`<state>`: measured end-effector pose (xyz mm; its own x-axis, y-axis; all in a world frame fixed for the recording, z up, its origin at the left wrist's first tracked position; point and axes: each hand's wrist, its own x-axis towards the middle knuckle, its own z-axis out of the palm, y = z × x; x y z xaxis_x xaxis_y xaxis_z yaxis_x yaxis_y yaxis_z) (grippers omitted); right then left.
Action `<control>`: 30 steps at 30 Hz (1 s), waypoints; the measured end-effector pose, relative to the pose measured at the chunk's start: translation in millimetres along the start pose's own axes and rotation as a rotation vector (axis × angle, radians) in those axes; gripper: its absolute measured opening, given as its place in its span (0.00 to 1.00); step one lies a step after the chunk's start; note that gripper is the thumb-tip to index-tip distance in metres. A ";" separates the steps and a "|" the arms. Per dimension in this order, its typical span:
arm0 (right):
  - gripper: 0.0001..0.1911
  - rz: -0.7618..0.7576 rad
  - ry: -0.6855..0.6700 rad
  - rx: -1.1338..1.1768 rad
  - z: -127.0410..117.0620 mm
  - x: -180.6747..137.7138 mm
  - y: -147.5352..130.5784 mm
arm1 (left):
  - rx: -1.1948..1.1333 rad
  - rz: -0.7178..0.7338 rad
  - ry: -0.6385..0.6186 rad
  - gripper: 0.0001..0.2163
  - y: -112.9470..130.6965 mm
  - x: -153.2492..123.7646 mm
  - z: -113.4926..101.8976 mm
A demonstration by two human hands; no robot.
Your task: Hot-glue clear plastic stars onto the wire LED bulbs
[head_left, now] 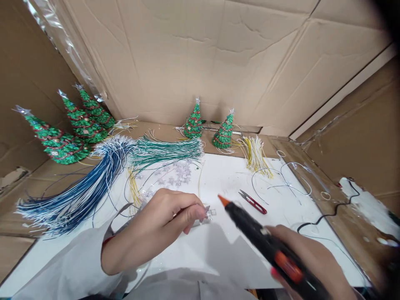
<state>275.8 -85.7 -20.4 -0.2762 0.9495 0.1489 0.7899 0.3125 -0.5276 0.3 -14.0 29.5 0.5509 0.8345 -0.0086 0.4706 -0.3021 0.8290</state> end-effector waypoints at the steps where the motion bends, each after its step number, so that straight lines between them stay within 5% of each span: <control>1: 0.16 0.008 -0.008 -0.054 4.1 7.4 4.4 | -0.003 0.014 0.001 0.15 0.7 -0.4 -1.2; 7: 0.08 0.016 -0.007 -0.442 57.3 53.0 37.9 | 0.031 0.060 0.165 0.18 0.0 -7.4 -21.9; 12: 0.09 -0.050 -0.043 -0.547 93.9 61.5 48.1 | 0.062 0.032 0.312 0.16 -5.2 -15.1 -38.7; 16: 0.15 -0.015 -0.017 -0.677 96.6 65.0 23.8 | 0.065 0.052 0.339 0.16 -6.6 -16.9 -42.0; 19: 0.11 -0.146 -0.107 -0.626 101.8 79.4 -11.5 | 0.066 0.072 0.328 0.16 -4.8 -16.3 -41.1; 24: 0.07 -0.443 -0.285 -0.474 148.0 120.1 -58.2 | 0.068 0.107 0.306 0.16 -0.1 -16.7 -38.6; 30: 0.09 -0.475 -0.346 -0.474 188.9 130.5 -65.5 | 0.070 0.094 0.379 0.16 -0.1 -23.2 -42.8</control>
<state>84.6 12.4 -124.4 -0.7404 0.6709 -0.0412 0.6721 0.7391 -0.0444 -42.0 -13.6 53.6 0.3062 0.9088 0.2834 0.4834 -0.4049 0.7761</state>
